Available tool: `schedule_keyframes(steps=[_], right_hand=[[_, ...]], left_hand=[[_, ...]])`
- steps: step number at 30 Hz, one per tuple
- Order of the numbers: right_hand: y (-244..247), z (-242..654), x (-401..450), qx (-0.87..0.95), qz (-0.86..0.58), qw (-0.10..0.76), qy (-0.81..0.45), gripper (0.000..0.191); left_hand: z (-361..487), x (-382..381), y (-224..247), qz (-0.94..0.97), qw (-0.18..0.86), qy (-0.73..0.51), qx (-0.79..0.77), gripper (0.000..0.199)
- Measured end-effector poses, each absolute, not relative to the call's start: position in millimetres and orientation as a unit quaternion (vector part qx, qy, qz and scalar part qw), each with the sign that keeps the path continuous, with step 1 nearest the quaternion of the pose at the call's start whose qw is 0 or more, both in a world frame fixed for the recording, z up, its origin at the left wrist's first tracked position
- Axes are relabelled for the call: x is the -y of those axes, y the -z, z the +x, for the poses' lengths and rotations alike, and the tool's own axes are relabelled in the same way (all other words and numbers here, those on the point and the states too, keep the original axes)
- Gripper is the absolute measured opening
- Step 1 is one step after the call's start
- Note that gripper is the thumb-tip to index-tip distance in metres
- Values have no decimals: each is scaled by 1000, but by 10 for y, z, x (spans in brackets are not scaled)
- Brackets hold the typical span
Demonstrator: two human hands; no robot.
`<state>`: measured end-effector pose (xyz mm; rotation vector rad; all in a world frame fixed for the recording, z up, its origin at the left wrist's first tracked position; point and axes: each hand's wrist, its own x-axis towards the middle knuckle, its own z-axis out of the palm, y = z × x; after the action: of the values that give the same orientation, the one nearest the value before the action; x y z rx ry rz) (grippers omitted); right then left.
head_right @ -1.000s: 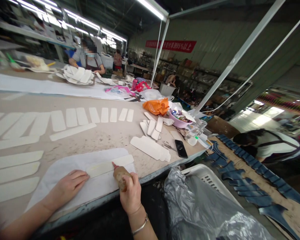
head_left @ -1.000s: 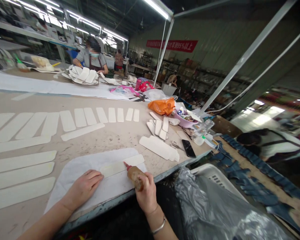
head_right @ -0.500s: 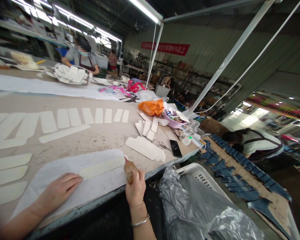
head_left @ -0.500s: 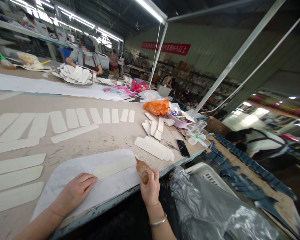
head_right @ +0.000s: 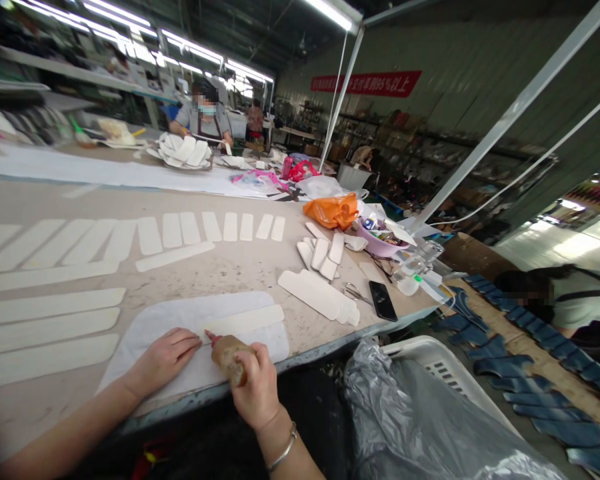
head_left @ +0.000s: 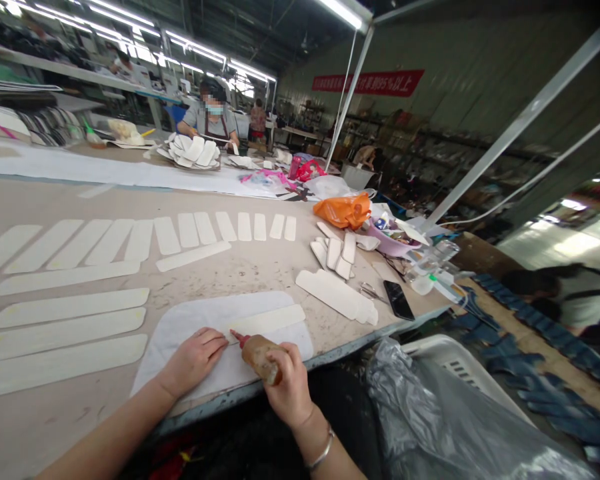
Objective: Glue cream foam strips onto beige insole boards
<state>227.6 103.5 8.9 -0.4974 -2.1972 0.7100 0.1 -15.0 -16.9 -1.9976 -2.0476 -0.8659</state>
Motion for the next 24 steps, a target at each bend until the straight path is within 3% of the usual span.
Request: schedule_keyframes(steps=[11, 24], right_hand=[[-91, 2497, -963, 877, -196, 340, -276, 40], [-111, 2853, -1281, 852, -310, 394, -147, 40]], left_hand=[[13, 157, 160, -669, 85, 276, 685, 19], [-48, 140, 203, -669, 108, 289, 677, 19]])
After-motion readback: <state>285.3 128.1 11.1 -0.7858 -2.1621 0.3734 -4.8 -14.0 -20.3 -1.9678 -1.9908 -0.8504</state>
